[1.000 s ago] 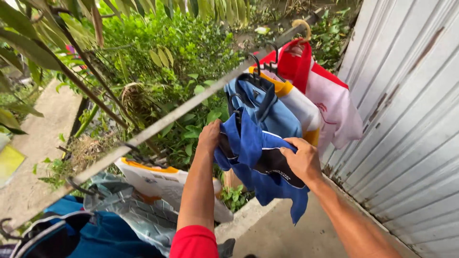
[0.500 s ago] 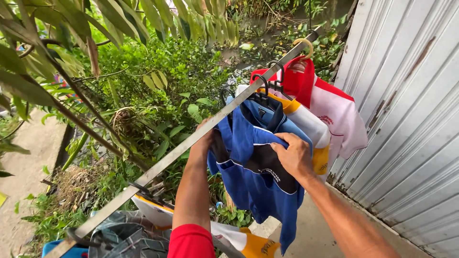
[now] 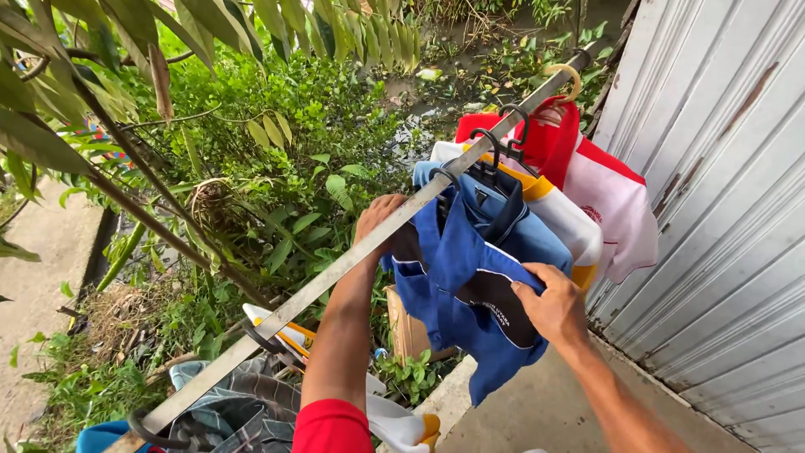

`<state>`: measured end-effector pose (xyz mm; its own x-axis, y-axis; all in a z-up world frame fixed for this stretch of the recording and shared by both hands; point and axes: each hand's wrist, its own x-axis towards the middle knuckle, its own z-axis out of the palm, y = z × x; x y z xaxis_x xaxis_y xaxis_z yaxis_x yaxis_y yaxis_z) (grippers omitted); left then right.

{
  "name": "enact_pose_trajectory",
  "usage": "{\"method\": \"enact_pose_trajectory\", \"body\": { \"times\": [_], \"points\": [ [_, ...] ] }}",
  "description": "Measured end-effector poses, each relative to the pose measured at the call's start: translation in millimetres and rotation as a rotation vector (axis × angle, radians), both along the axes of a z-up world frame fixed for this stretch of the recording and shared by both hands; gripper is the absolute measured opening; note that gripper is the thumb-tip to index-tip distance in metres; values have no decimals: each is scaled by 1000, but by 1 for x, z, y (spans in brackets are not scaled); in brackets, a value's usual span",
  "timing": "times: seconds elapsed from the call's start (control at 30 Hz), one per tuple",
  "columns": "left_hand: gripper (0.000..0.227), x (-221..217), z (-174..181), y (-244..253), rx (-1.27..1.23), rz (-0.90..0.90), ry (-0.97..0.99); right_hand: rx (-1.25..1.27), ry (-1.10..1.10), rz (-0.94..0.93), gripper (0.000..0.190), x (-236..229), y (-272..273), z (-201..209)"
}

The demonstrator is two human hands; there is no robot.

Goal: Placing shirts on hangers and hanging them on a clothesline outdoors.

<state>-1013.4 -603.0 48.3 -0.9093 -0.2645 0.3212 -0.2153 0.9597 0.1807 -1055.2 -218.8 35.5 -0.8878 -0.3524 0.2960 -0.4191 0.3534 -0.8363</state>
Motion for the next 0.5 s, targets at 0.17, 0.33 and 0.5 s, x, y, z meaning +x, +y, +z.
{"method": "enact_pose_trajectory", "body": {
  "times": [0.17, 0.33, 0.5],
  "points": [
    [49, -35, -75, -68, 58, -356, 316, 21, -53, 21, 30, 2, 0, -2],
    [49, -39, -87, -58, -74, -234, 436, 0, -54, 57, 31, 1, 5, 3],
    [46, -23, -93, -43, -191, -74, 376, -22, -59, 83, 33, -4, 5, -12]
  ]
}}
